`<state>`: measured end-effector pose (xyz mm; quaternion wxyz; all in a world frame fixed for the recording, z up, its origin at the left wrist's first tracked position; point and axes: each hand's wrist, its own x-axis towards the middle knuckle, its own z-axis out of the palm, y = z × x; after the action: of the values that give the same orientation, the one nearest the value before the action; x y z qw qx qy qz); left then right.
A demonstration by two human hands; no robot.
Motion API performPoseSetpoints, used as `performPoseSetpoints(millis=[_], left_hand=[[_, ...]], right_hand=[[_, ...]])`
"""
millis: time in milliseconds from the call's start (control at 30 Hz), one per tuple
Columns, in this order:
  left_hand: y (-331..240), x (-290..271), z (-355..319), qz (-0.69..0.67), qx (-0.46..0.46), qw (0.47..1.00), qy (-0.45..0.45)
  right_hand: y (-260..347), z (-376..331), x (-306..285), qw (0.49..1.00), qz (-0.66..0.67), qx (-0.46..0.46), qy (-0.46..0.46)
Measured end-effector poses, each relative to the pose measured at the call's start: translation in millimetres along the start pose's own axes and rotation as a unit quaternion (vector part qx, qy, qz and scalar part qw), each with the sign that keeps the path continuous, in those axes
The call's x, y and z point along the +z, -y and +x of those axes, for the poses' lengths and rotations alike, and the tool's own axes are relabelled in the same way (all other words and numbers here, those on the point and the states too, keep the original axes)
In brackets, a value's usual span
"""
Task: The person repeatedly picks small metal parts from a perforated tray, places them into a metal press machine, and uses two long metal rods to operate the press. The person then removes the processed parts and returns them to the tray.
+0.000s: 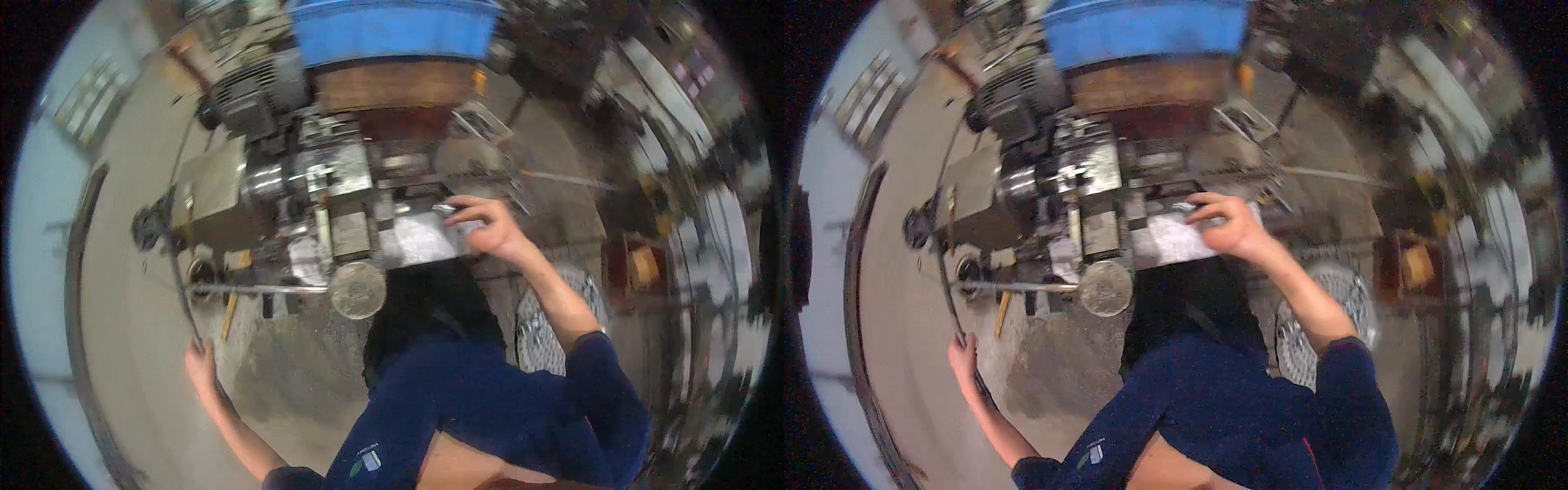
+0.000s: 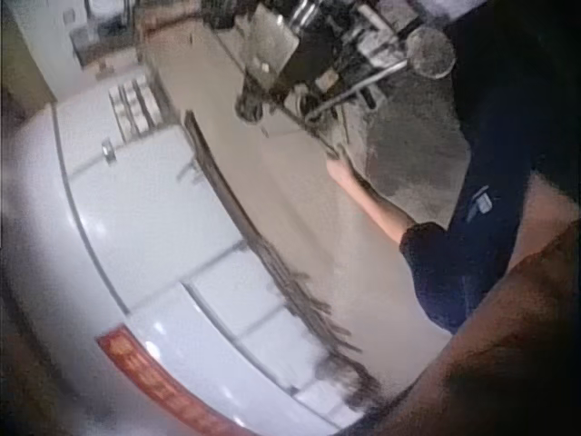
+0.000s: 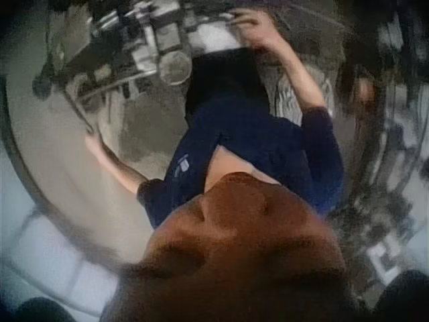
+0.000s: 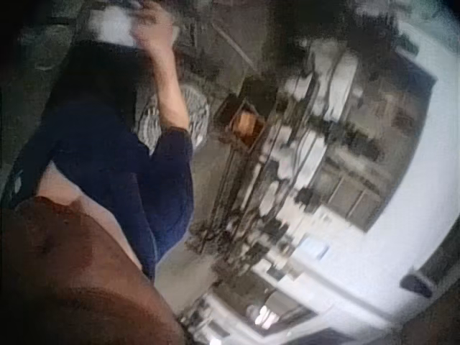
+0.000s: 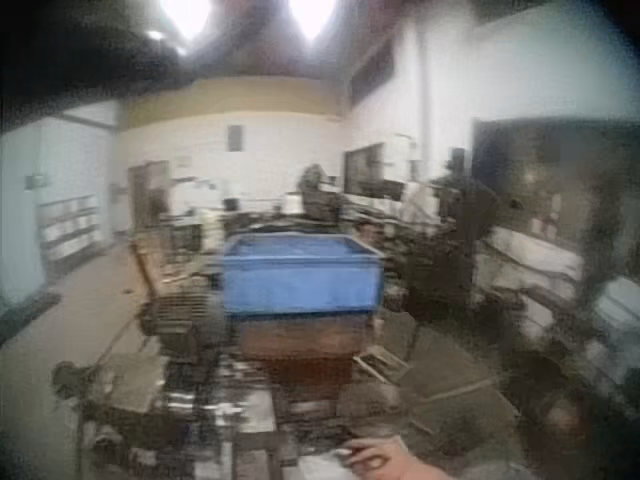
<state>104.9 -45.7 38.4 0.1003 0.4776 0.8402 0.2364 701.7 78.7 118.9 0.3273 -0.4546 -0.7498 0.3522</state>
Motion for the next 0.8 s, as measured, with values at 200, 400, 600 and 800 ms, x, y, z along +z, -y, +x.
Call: performPoseSetpoints(millis=[200,400,600,800], left_hand=[[-19.7,-37.4,-78.4,0.119,-0.082,0.987,0.074],[-24.4,-18.2,-127.9,0.080,-0.161,0.984,-0.014],[-13.3,-7.3,-115.7,0.118,-0.125,0.983,-0.067],[-1.3,-6.1,-101.5,0.128,-0.141,0.980,-0.054]], right_hand=[[71.3,166.1,102.4,0.936,-0.179,-0.298,0.059],[50.9,246.3,153.3,0.902,-0.351,-0.218,0.127],[44.6,261.7,167.8,0.949,-0.227,-0.156,0.154],[59.2,267.9,173.4,0.977,-0.178,-0.078,0.094]])
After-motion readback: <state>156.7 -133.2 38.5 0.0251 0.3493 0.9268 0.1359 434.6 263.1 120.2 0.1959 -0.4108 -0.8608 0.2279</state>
